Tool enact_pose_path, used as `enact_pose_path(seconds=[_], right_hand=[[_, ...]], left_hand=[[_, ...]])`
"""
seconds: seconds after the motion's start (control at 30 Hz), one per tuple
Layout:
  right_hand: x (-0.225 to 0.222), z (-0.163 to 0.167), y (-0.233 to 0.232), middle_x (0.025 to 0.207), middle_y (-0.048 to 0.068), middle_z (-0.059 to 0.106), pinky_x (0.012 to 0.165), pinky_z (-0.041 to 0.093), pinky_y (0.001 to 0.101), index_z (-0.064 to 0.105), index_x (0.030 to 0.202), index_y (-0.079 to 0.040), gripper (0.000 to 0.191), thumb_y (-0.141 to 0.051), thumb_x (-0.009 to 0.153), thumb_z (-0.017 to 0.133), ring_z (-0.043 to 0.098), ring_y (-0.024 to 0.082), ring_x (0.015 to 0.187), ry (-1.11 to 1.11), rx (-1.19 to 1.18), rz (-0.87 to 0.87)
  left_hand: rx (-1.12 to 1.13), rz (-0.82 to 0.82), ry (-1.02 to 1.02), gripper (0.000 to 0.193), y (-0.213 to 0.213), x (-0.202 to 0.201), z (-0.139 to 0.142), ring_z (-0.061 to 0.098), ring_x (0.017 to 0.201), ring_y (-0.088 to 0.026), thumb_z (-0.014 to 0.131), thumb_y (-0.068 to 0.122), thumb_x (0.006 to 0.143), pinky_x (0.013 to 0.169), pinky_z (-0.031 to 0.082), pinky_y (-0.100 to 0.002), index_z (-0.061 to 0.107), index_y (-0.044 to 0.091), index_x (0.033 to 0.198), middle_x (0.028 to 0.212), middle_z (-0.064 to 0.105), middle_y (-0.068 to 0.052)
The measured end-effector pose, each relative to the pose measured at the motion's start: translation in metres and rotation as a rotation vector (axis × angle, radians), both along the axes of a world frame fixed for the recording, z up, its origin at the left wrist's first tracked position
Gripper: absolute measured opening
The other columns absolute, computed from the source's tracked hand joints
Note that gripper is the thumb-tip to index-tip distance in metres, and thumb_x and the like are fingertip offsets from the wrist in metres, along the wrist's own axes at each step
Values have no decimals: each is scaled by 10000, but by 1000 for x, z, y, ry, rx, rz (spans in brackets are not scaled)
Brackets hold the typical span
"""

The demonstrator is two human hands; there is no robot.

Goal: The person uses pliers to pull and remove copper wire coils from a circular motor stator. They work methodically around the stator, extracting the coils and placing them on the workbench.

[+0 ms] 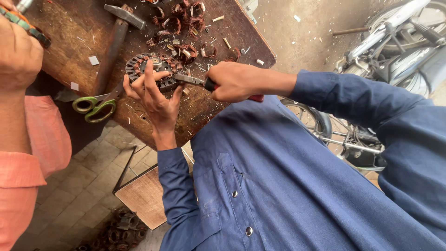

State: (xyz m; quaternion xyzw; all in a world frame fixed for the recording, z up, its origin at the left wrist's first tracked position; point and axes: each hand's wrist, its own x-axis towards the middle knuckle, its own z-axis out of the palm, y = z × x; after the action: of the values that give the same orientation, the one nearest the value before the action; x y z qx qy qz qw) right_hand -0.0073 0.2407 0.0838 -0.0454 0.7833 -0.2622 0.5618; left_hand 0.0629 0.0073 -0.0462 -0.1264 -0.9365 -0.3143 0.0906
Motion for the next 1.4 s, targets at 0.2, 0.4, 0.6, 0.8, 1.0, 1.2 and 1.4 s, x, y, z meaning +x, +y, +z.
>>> enact_pose_path(seconds=[0.2,0.4,0.6,0.8,1.0,1.2,1.4], right_hand=[[14,-27,-8,656,120,668,502,548,346,638,740,38,131,-89,769,619,672,195,561,-216,-280,-358],[28,-38,-11,730,113,700,501,545,341,584,966,9,203,-92,797,631,693,191,569,-439,-225,-682],[40,-44,-15,743,128,642,511,558,358,595,1009,42,272,-47,758,649,669,199,567,-441,-332,-634],[51,-46,24,878,72,702,711,528,287,663,1099,-32,315,-84,788,668,656,131,801,-156,-291,-253],[40,-70,23,934,74,745,698,575,311,635,1101,-1,257,-83,862,592,700,150,791,-135,-367,-441],[23,-62,15,908,86,748,618,590,321,618,1111,-4,268,-77,856,578,717,152,714,-154,-352,-459],[9,-41,9,759,117,723,634,575,369,650,1001,-12,229,-162,829,637,722,189,673,-77,-225,-291]], left_hand=[[-24,-5,35,970,-1,-1,-2,490,1245,-133,852,527,942,1288,129,-554,310,92,1618,1123,698,109],[-16,12,36,1027,2,4,-13,500,1249,-111,914,495,893,1303,94,-517,293,145,1632,1109,706,138],[16,26,98,1027,-4,-1,-30,529,1240,-91,899,538,875,1286,116,-503,305,144,1614,1106,727,125],[-3,-18,51,972,-12,-1,-26,510,1276,-112,789,618,961,1306,132,-522,288,145,1647,1154,734,126],[-83,-27,48,606,-8,-13,-5,514,1219,-147,822,569,974,1281,137,-524,593,186,1384,1127,722,65],[158,35,-144,281,-1,-20,25,522,1261,-192,713,264,991,1304,100,-566,605,133,1215,1159,700,23],[169,59,-115,302,10,-24,30,521,1259,-231,744,238,932,1298,79,-572,589,132,1168,1148,637,-41]])
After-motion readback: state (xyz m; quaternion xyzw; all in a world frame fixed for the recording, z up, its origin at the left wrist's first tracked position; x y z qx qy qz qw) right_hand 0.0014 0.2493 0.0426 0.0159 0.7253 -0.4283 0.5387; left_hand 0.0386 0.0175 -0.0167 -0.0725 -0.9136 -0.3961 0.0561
